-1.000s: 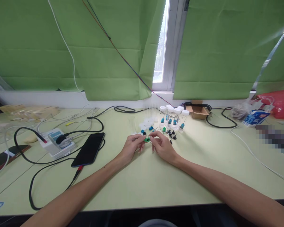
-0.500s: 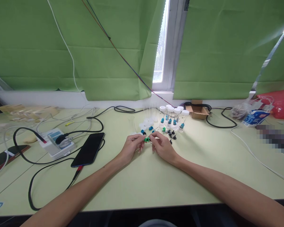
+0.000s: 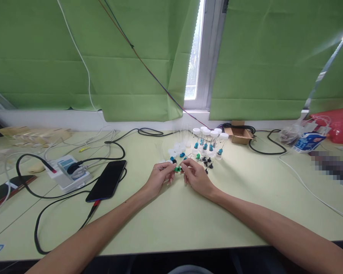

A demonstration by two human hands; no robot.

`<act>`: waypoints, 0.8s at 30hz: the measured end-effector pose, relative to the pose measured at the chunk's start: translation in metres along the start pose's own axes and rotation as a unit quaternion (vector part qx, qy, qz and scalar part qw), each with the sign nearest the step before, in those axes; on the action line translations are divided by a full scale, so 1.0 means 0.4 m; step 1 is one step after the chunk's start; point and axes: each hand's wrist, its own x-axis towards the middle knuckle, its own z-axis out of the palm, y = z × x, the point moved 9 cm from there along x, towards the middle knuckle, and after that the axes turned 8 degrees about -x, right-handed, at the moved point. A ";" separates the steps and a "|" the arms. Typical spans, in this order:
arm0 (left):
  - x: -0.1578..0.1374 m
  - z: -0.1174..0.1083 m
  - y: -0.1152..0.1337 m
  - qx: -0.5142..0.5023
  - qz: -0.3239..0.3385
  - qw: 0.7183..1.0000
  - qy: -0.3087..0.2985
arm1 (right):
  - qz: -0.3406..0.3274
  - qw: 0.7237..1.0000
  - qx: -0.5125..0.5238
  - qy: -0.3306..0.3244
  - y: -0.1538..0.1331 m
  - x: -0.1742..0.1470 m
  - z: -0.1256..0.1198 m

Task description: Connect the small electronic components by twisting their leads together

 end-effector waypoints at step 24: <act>0.006 -0.009 -0.004 -0.034 -0.006 0.999 0.002 | -0.006 1.000 0.009 -0.021 -0.005 0.000 0.007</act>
